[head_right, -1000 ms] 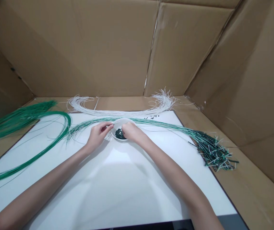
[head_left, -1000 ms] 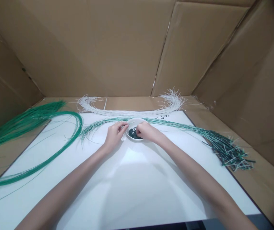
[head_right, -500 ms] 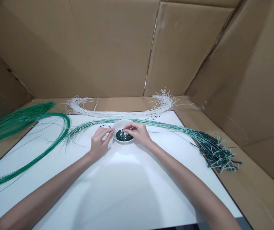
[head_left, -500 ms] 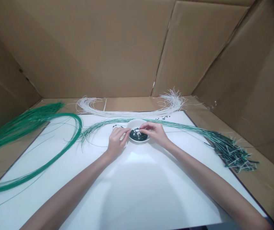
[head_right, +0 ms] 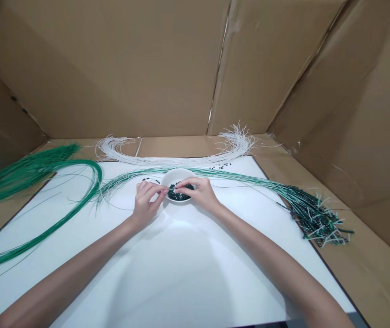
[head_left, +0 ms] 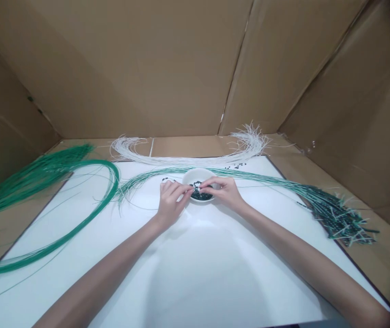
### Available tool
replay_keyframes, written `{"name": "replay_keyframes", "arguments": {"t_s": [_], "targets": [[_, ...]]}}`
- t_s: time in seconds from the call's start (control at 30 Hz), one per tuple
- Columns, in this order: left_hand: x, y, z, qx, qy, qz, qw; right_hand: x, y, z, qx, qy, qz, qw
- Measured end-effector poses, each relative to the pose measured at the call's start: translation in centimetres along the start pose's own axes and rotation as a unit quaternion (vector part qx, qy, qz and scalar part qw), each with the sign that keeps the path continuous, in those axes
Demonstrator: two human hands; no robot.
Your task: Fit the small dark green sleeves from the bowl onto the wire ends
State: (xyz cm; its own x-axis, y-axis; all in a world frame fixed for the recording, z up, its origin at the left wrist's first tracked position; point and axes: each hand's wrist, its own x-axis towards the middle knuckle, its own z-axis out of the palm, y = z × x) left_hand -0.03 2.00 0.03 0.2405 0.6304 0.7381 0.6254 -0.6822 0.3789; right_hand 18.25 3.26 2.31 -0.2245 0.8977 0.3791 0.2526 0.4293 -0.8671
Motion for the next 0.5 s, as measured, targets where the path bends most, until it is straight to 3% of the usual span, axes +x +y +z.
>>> {"name": "replay_keyframes", "arguments": {"t_s": [0.5], "targets": [[-0.08, -0.11, 0.21, 0.013, -0.011, 0.003, 1.0, -0.23, -0.44, 0.28, -0.038, 0.002, -0.024, 0.999]]}}
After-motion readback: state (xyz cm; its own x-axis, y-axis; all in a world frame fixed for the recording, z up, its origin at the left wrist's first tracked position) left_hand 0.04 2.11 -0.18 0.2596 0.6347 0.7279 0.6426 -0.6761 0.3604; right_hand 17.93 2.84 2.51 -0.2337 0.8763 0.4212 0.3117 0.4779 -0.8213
